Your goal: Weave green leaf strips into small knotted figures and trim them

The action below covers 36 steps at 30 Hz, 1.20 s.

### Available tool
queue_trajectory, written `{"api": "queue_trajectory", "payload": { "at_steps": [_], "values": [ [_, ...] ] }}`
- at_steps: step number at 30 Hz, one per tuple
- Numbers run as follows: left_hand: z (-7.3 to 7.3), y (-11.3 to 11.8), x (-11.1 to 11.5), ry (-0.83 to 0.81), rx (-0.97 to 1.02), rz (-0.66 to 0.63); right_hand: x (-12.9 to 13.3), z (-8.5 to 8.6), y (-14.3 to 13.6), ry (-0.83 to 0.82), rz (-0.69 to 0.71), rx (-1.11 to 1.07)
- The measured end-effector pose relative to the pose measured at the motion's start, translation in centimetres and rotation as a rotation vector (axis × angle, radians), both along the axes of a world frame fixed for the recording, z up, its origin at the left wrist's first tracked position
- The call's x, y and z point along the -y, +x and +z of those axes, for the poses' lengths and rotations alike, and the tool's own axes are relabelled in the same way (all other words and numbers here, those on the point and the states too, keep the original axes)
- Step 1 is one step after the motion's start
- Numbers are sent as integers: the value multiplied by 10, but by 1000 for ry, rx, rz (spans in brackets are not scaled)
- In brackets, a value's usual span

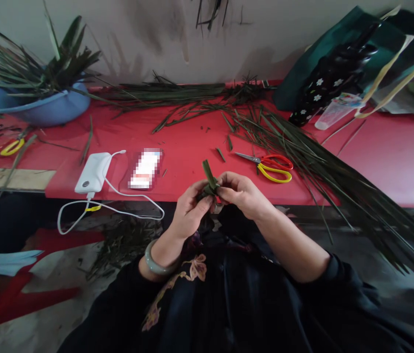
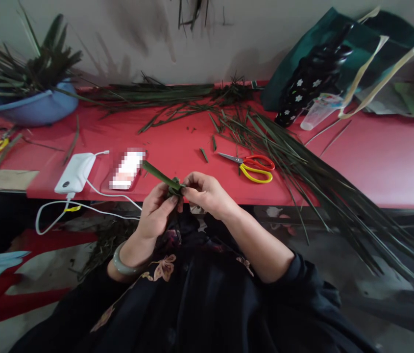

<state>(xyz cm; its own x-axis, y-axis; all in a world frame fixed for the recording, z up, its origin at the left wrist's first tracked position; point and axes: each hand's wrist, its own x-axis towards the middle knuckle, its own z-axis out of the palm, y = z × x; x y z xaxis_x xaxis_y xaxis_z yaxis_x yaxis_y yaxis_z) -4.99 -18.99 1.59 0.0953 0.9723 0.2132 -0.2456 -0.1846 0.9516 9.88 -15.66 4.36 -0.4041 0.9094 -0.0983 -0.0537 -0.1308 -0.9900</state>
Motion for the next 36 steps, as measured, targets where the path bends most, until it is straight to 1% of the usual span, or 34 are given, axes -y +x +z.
{"api": "queue_trajectory", "payload": {
  "at_steps": [3,7,9,11,14,17,20,23,25,28,33,36],
  "values": [
    [1,0,0,13,-5,15,-2,-3,-1,24,-37,42],
    [3,2,-3,16,-47,143,-4,-6,-1,67,-67,20],
    [2,2,-4,36,-37,173,-4,-5,-1,51,-70,-44],
    [0,2,-5,38,16,144,-4,-6,0,-3,-32,-133],
    [-5,1,-6,10,76,112,-4,-9,1,-108,60,-244],
    [-9,-1,-7,-24,73,127,-5,-14,2,-150,106,-269],
    [-10,-2,-7,-46,38,146,-6,-17,4,-150,120,-235],
    [-9,-2,-7,-39,31,138,-7,-18,7,-169,148,-210],
    [-8,-2,-7,-34,20,137,-8,-16,9,-161,163,-177],
    [-7,-1,-5,-19,-33,168,-8,-11,9,-134,164,-89],
    [-9,-2,-4,46,-33,204,-6,-4,4,-159,62,55],
    [-9,-3,-4,54,-12,191,-4,-3,4,-113,18,53]
  ]
}}
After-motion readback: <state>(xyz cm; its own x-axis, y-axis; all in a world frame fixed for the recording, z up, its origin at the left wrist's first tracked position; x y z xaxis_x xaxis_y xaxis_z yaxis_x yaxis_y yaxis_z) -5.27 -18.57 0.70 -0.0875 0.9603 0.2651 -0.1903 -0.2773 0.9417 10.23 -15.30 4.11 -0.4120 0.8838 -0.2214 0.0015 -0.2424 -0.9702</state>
